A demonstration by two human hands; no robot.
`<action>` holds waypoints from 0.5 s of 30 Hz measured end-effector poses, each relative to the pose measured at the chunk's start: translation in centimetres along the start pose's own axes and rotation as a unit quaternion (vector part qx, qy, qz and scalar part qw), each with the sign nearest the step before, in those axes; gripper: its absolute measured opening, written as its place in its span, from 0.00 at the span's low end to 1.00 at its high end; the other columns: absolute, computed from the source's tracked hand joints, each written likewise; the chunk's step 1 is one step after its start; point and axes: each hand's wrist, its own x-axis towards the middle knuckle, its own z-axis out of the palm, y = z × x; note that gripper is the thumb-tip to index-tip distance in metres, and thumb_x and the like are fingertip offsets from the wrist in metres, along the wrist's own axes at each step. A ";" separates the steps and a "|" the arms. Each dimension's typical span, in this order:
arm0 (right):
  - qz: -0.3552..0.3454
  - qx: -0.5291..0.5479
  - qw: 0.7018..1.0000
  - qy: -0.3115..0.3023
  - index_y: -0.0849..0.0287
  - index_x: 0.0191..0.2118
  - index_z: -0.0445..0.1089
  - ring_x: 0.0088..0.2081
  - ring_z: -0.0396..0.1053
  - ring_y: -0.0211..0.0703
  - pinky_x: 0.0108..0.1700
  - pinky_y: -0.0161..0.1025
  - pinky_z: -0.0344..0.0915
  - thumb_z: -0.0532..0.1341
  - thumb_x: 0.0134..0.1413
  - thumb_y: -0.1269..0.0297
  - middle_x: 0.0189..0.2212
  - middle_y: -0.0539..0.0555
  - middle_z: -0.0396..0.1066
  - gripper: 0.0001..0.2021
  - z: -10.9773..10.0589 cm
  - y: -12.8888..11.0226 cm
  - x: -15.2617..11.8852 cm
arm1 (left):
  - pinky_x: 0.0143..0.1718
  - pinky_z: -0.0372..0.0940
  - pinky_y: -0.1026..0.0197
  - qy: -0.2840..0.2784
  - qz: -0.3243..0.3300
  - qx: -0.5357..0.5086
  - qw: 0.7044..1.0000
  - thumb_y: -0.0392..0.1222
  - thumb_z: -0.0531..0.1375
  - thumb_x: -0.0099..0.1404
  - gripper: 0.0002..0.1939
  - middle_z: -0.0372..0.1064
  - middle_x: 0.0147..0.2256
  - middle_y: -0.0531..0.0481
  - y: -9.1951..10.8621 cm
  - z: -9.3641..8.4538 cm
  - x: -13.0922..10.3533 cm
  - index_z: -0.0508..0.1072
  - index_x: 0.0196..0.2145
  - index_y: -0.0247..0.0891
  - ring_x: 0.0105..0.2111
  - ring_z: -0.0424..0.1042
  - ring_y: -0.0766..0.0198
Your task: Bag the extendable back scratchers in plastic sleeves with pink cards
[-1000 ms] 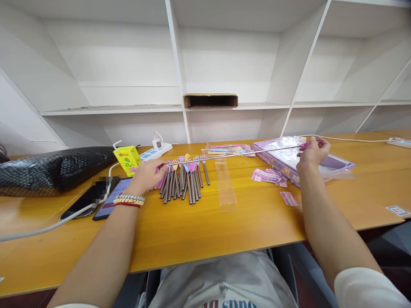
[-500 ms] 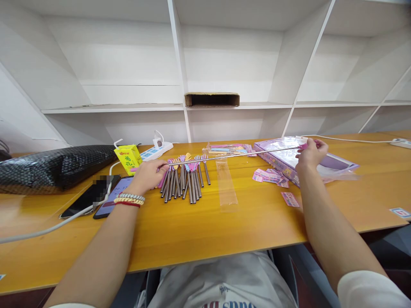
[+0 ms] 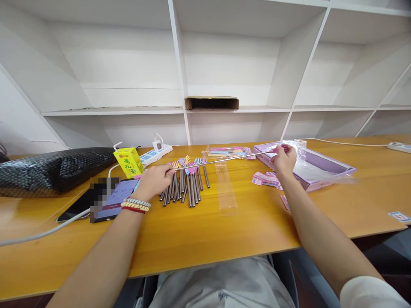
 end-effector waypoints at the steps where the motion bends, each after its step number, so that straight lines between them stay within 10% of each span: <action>1: -0.008 -0.014 1.000 0.010 0.59 0.35 0.61 0.22 0.63 0.35 0.22 0.32 0.59 0.56 0.45 0.62 0.25 0.48 0.66 0.09 0.1 0.0 -0.3 | 0.30 0.59 0.57 -0.003 -0.006 0.007 1.000 0.49 0.44 0.63 0.21 0.73 0.33 0.45 -0.2 0.0 0.0 0.74 0.37 0.41 0.36 0.70 0.50; 5: -0.012 -0.077 0.997 0.000 0.59 0.28 0.63 0.22 0.63 0.37 0.25 0.34 0.59 0.55 0.46 0.61 0.21 0.49 0.67 0.07 0.2 -0.5 -1.2 | 0.30 0.59 0.57 -0.016 0.005 0.008 1.000 0.49 0.44 0.63 0.20 0.73 0.33 0.46 -0.5 0.2 -0.2 0.74 0.36 0.41 0.35 0.70 0.51; 15: -0.087 -0.111 0.939 -0.313 0.59 0.28 0.65 0.25 0.65 0.40 0.30 0.37 0.59 0.54 0.51 0.55 0.21 0.51 0.69 0.12 3.4 -2.7 -9.2 | 0.27 0.57 0.58 -0.008 0.105 0.023 0.994 0.45 0.44 0.65 0.18 0.73 0.29 0.44 5.1 -0.4 -1.3 0.71 0.32 0.39 0.30 0.71 0.55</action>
